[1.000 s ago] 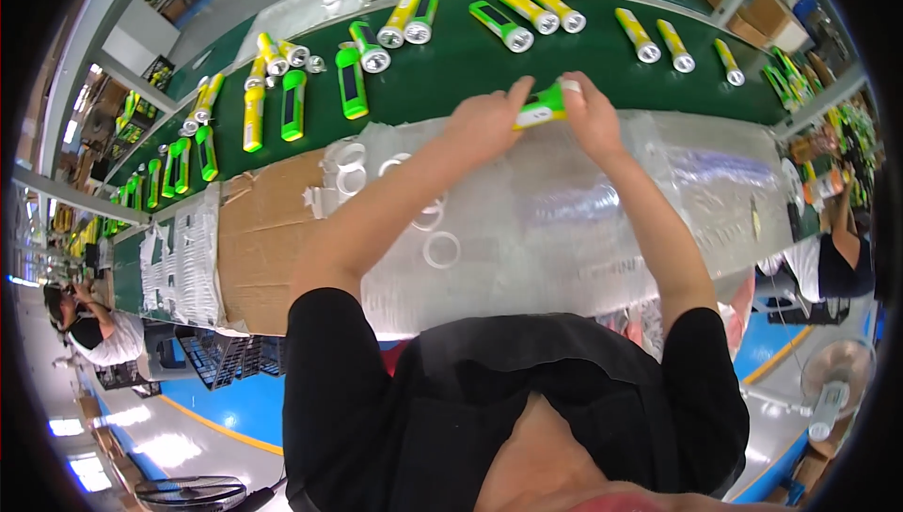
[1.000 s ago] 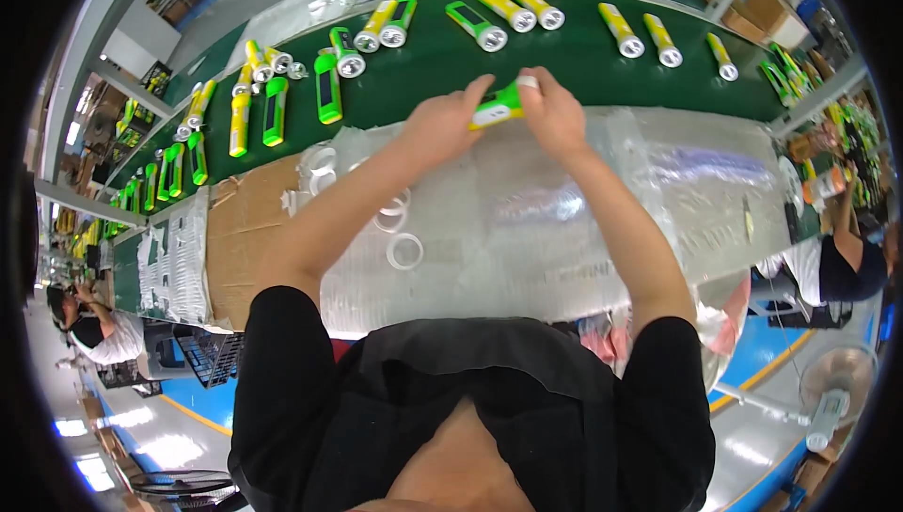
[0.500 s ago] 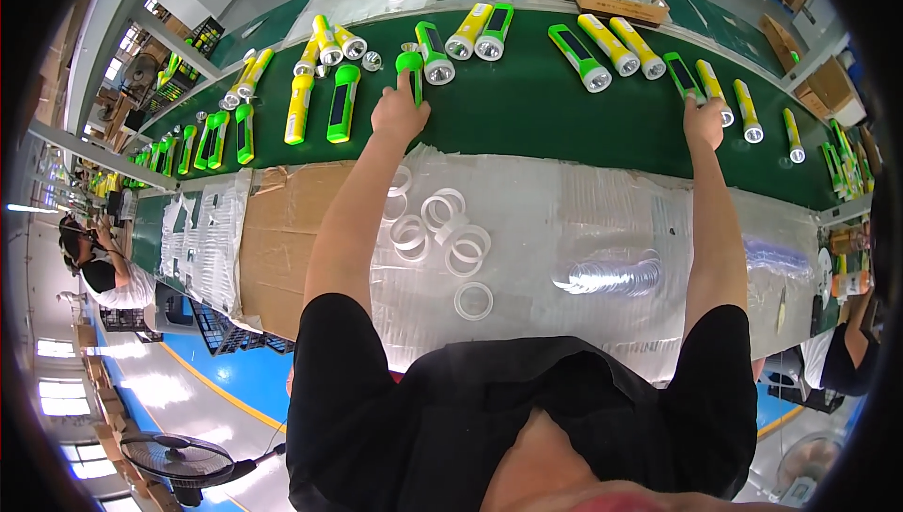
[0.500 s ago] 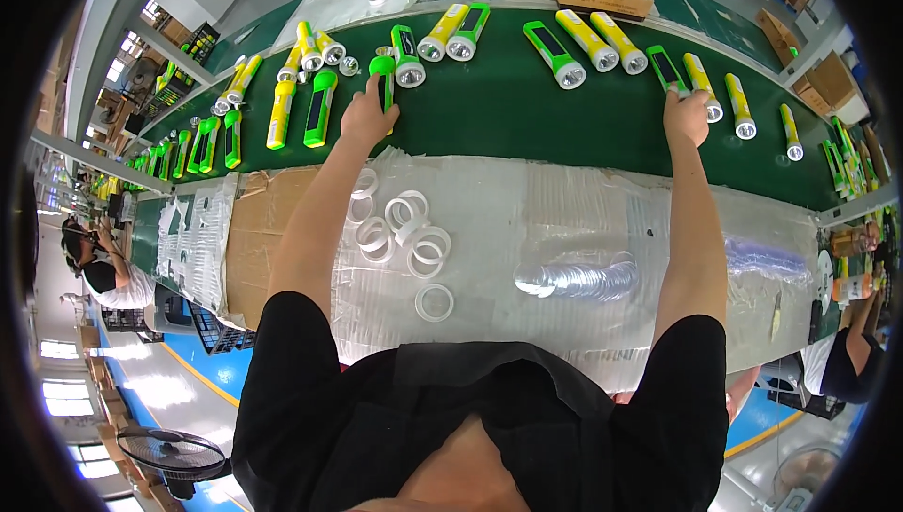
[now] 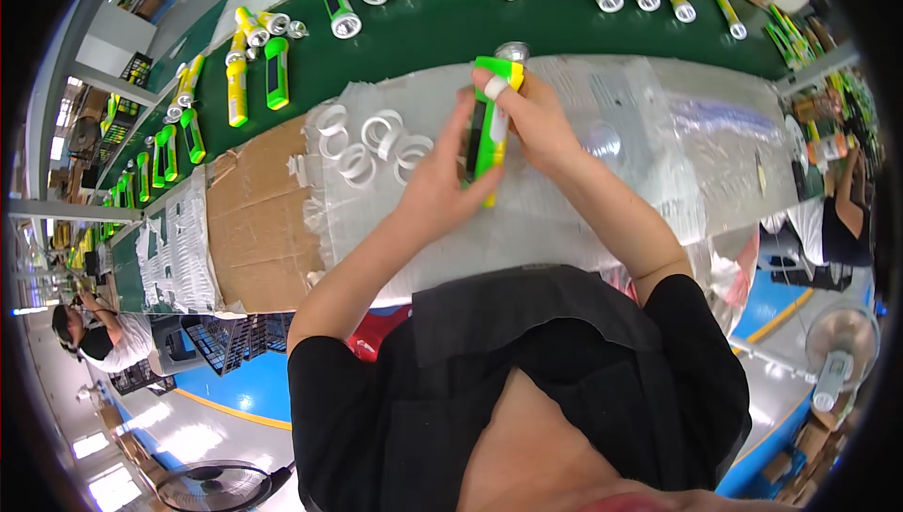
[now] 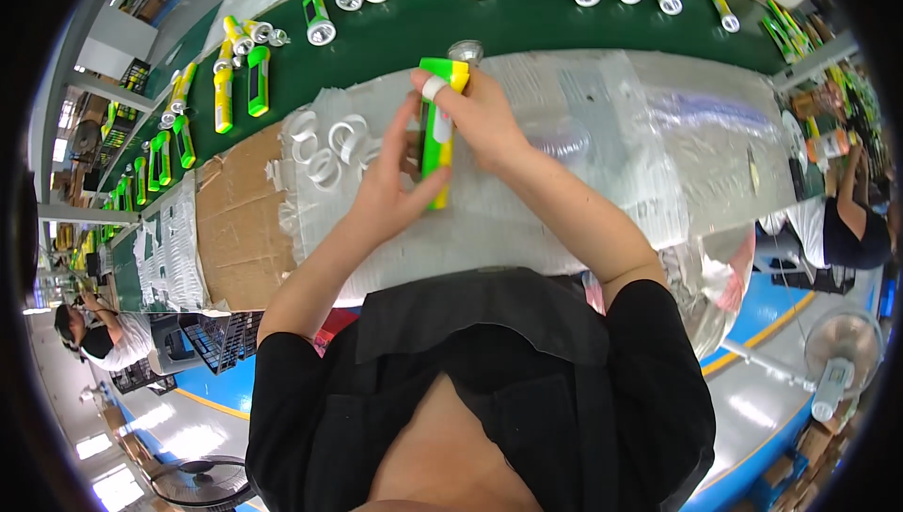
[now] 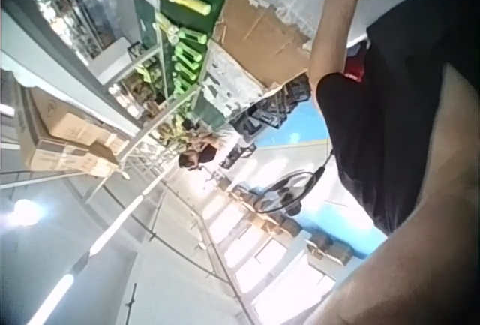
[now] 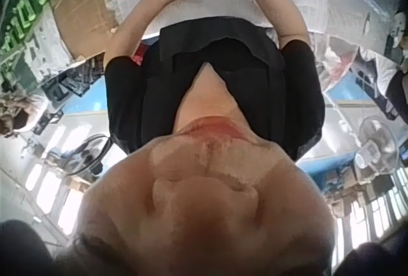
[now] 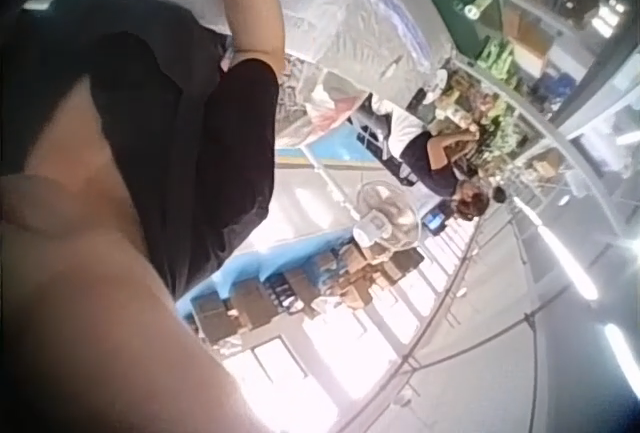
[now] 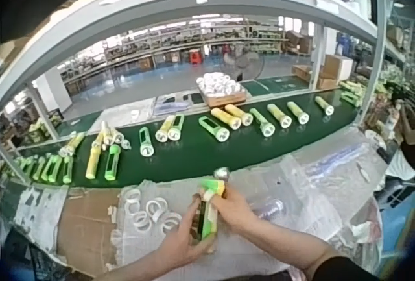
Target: Assemble handheld flashlights by attaching plastic rings and reflectors to the flashlight housings.
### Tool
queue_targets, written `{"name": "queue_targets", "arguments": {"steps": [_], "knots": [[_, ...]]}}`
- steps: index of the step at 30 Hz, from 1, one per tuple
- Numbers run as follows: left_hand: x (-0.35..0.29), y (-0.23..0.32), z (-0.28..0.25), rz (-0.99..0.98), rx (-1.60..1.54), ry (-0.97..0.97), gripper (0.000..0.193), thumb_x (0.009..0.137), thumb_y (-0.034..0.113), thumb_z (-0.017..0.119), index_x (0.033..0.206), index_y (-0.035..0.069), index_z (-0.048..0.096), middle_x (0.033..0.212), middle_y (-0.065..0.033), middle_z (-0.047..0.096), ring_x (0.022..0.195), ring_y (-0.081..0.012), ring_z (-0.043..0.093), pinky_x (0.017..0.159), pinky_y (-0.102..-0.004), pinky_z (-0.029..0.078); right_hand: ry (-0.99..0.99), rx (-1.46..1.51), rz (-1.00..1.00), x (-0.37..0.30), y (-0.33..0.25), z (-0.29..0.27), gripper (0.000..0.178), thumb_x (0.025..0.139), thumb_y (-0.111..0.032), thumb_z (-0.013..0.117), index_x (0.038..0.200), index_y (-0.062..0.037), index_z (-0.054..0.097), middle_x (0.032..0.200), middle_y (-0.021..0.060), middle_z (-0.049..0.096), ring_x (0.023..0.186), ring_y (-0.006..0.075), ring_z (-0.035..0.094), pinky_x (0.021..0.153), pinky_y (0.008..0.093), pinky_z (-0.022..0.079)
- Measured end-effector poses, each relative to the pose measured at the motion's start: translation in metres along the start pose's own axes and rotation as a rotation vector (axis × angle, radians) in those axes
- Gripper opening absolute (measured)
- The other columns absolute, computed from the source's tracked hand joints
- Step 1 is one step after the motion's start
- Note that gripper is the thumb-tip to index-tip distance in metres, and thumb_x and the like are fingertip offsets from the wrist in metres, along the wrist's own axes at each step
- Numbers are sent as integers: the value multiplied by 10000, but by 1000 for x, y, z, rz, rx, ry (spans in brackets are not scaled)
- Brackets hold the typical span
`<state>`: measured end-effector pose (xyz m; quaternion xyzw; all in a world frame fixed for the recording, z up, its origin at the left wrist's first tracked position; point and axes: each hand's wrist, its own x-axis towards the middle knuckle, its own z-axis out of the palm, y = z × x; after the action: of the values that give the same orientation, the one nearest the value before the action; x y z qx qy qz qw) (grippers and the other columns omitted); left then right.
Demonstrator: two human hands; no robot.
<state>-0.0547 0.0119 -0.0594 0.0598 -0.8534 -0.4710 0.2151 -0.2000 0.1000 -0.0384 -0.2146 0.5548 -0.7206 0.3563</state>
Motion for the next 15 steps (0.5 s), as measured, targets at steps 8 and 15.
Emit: {"name": "queue_targets", "arguments": {"steps": [8,15], "knots": [[13,-3,1,302,-15,179,493,935,197,614,1383,63,457,1112,-131,636,959,-246,637,754,-313,515,-316,115,39,-100,20,-18,541,807,-317,654,1220,-12,484,860,114,601,757,196,594,721,315,472],[-7,24,8,165,-488,48,256,1003,131,455,1158,26,629,892,-64,684,759,-105,590,695,-246,487,-474,-4,87,-132,16,-9,570,863,-430,681,1206,-36,452,926,132,617,796,194,620,702,329,503]]}}
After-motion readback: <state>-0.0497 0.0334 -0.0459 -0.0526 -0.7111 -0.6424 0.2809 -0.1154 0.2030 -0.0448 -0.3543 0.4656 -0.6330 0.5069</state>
